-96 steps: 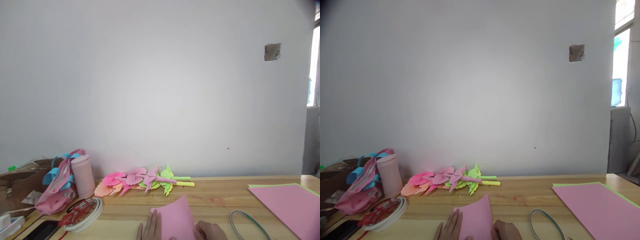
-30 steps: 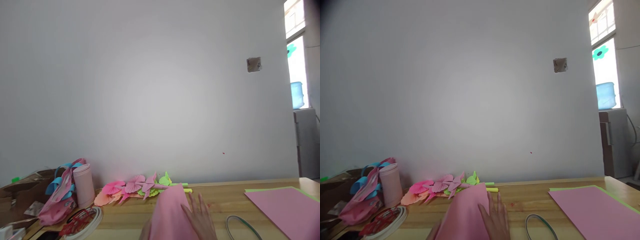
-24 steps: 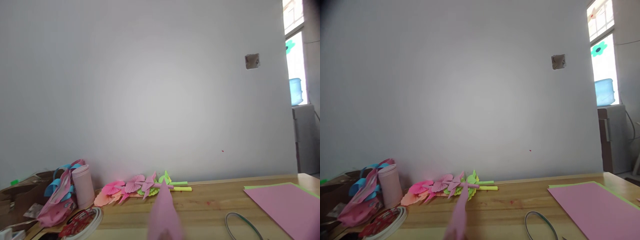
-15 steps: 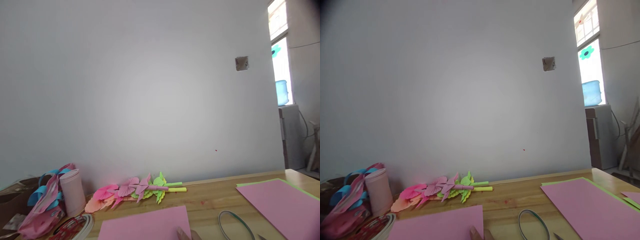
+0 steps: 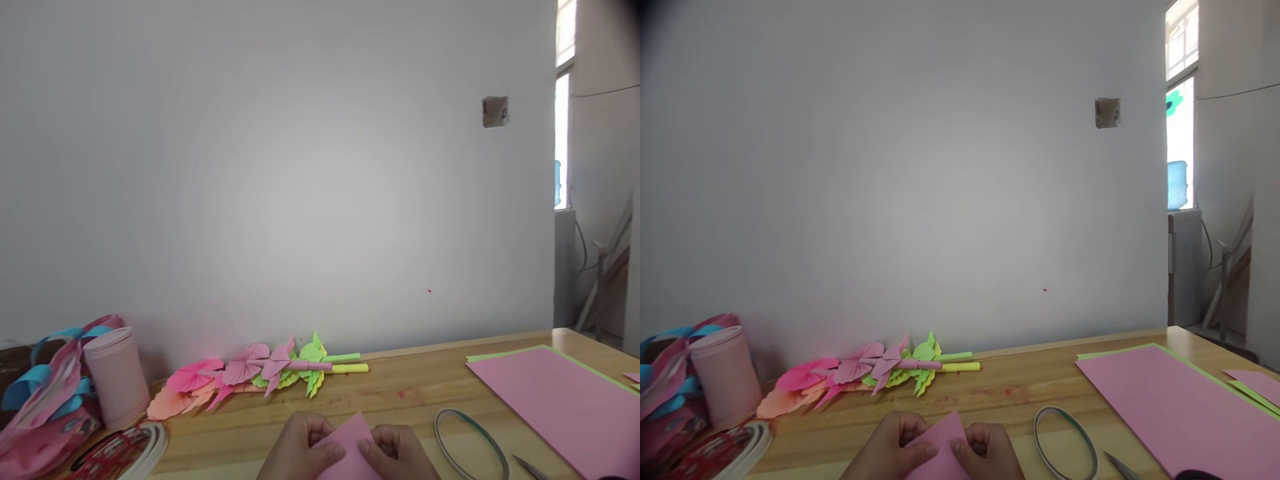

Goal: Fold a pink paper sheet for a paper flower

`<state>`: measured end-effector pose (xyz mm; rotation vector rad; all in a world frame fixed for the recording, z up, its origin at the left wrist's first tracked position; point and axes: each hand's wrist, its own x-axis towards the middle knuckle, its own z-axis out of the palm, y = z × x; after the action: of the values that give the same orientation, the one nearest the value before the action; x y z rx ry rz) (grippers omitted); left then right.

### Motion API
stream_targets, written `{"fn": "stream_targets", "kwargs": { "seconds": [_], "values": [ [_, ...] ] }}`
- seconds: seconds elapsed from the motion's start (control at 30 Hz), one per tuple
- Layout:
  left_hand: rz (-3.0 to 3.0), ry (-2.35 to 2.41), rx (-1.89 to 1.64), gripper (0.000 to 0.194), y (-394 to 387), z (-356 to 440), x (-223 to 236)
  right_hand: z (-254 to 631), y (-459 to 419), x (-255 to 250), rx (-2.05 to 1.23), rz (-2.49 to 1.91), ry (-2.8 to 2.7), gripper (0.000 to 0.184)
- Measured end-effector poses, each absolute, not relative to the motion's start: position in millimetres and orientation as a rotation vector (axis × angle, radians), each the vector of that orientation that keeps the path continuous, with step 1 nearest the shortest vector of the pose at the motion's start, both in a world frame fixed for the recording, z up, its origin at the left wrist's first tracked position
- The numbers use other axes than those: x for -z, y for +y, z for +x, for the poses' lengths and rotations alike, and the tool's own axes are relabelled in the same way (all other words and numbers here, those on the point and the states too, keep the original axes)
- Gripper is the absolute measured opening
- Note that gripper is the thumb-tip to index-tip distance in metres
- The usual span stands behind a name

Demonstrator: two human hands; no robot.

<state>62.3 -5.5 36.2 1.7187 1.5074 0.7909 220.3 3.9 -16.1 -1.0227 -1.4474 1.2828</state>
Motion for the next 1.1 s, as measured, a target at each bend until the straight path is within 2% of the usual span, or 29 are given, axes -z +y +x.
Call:
{"fn": "stream_targets", "kwargs": {
  "seconds": [0.3, 0.63, 0.93, 1.1],
  "values": [
    [1.629, 1.304, -0.816, 0.025, -10.1, 58.4, -28.2, 224.3, -3.0, 5.1, -1.307, -1.126, -1.506, 0.044],
    [1.653, 1.360, -0.842, 0.024, -12.4, 55.8, -23.9, 227.0, -2.8, 13.8, -1.369, -1.163, -1.497, 0.045],
    [1.748, 1.342, -0.845, 0.032, -16.0, 58.9, -27.0, 226.8, -5.7, 8.1, -1.437, -1.053, -1.435, 0.040],
    [1.905, 1.566, -0.882, 0.037, -10.4, 48.2, -25.2, 232.7, -11.6, -5.1, -1.590, -1.131, -1.546, 0.027]
  ]
}}
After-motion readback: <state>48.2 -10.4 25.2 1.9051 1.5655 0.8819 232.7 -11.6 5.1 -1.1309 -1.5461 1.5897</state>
